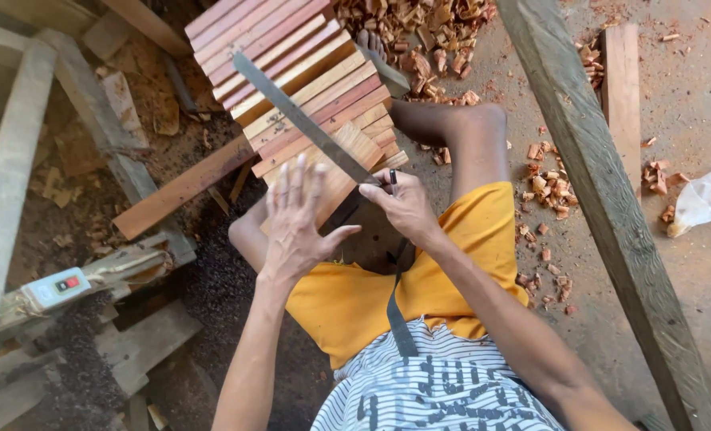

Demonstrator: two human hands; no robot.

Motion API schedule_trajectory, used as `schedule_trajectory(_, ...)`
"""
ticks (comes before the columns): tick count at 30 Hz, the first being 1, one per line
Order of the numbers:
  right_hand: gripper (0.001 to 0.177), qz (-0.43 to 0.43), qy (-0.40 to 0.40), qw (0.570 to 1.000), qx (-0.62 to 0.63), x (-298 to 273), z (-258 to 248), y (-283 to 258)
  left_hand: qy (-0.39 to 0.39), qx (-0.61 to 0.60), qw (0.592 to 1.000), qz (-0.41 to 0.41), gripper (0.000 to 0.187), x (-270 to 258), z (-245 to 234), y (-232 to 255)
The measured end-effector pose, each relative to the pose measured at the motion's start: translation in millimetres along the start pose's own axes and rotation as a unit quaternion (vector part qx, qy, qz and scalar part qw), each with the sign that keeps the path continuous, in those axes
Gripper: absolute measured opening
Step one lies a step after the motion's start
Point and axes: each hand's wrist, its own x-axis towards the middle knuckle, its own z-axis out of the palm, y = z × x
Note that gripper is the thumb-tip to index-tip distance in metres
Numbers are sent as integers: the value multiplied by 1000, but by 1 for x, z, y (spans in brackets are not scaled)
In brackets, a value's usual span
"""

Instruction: Measuring and marking a series of small wood blocks using a square and a pen.

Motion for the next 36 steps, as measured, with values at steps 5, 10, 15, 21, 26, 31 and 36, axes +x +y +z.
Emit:
schedule_trajectory(5, 11, -111, 36, 991, 65, -22, -46, -29, -33, 130, 990, -43, 101, -4, -8, -20)
schedule_trajectory(10, 13, -31, 102, 989, 105, -43, -83, -47, 10, 195, 981, 7, 100, 5, -10, -18)
schedule_trajectory(15, 13, -37, 82, 980, 180, -57, -62, -39, 40, 116, 992, 11, 52, 1, 9, -18)
schedule_trajectory(21, 14, 50, 56, 972, 222, -58, 0, -36, 45, -28, 995, 84, 68, 11, -23, 11)
schedule_trajectory(26, 14, 67, 26, 967, 244, -43, 23, -38, 23, -53, 995, 80, 75, 10, -33, 23)
schedule_trajectory(31, 16, 63, 12, 965, 253, -37, 26, -44, 32, -39, 995, 89, 59, 6, -26, 18)
schedule_trajectory(36, 17, 38, 13, 966, 255, -34, 27, -35, 56, -22, 992, 115, 51, 4, -21, 14)
